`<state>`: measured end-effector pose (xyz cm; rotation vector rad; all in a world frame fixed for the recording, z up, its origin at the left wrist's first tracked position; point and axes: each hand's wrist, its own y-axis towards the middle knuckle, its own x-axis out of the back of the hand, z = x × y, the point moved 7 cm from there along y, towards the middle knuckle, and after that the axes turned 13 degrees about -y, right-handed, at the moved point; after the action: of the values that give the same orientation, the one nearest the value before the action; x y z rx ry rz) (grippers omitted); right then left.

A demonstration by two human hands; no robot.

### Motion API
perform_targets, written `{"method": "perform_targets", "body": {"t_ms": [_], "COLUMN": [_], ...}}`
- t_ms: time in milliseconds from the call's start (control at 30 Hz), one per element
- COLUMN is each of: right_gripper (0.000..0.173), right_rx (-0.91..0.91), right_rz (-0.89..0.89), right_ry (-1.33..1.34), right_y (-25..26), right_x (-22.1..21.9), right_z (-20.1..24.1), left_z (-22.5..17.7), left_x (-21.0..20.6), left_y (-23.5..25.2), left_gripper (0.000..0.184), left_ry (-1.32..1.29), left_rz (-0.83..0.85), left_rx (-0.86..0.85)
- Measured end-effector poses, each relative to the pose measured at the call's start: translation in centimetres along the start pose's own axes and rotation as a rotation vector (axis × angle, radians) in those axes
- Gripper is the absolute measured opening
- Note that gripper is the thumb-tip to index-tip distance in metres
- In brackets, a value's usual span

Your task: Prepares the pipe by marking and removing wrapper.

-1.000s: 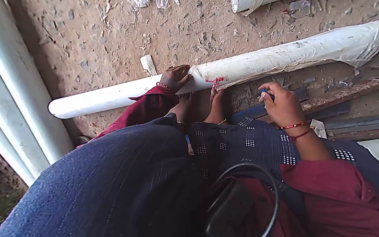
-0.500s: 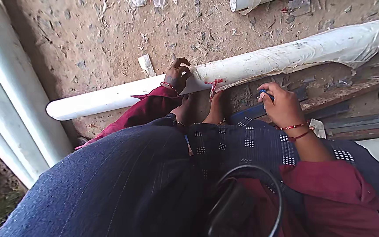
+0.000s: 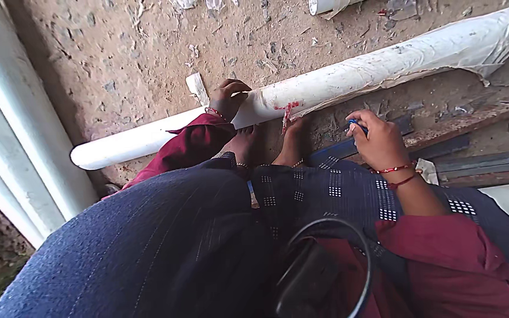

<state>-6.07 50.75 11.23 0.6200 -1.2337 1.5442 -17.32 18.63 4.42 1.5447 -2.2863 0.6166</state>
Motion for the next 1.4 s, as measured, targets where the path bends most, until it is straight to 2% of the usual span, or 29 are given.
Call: {"method": "perform_targets", "body": {"t_ms": [100, 167, 233, 400, 567, 700, 767, 867, 933, 1100, 1267, 1333, 1400], "right_gripper": [0.026, 0.025, 0.026, 0.026, 0.026, 0.027, 0.026, 0.026, 0.027, 0.026, 0.026, 0.027, 0.027], "right_rx": [0.001, 0.002, 0.002, -0.002, -0.012, -0.021, -0.018, -0.019, -0.018, -0.015, -0.011, -0.010, 0.001], "right_rz": [-0.005, -0.008, -0.002, 0.010, 0.027, 0.034, 0.029, 0.031, 0.035, 0.035, 0.037, 0.038, 0.031], "right_ry": [-0.001, -0.004, -0.007, -0.009, -0.008, -0.009, -0.014, -0.013, -0.012, -0.021, -0.023, -0.026, -0.021], "right_y": [0.0, 0.0, 0.1, 0.1, 0.0, 0.1, 0.1, 0.0, 0.0, 0.1, 0.1, 0.1, 0.2], "right_x": [-0.1, -0.1, -0.2, -0.2, -0.1, -0.2, -0.2, -0.2, -0.2, -0.2, -0.3, -0.4, -0.3], "right_z": [0.0, -0.1, -0.1, -0.1, 0.0, 0.0, 0.0, -0.1, -0.1, 0.0, -0.1, -0.1, -0.1], "left_z": [-0.3, -1.0, -1.3, -1.7, -1.6, -3.2, -3.2, -1.8, -1.2, -1.5, -2.6, -2.8, -3.4], "left_x": [-0.7, -1.3, -1.6, -2.6, -3.1, -3.4, -2.4, -0.7, -0.3, -1.7, -4.2, -5.0, -5.4], "left_y": [-0.3, -0.2, 0.1, 0.6, -0.3, -0.2, 0.2, 0.5, 0.4, 0.6, 1.3, 1.3, 1.2], "left_gripper": [0.026, 0.029, 0.025, 0.017, 0.017, 0.013, 0.019, 0.024, 0.024, 0.038, 0.027, 0.029, 0.031], "left_ry": [0.066, 0.118, 0.159, 0.211, 0.010, -0.122, -0.057, 0.018, 0.032, 0.242, 0.540, 0.502, 0.366], "left_rz": [0.032, 0.047, 0.052, 0.074, 0.100, 0.198, 0.142, 0.024, 0.015, 0.169, 0.341, 0.392, 0.368], "left_rx": [-0.053, -0.031, -0.002, -0.064, -0.121, -0.274, -0.207, 0.056, 0.135, 0.066, 0.086, 0.161, 0.223]}}
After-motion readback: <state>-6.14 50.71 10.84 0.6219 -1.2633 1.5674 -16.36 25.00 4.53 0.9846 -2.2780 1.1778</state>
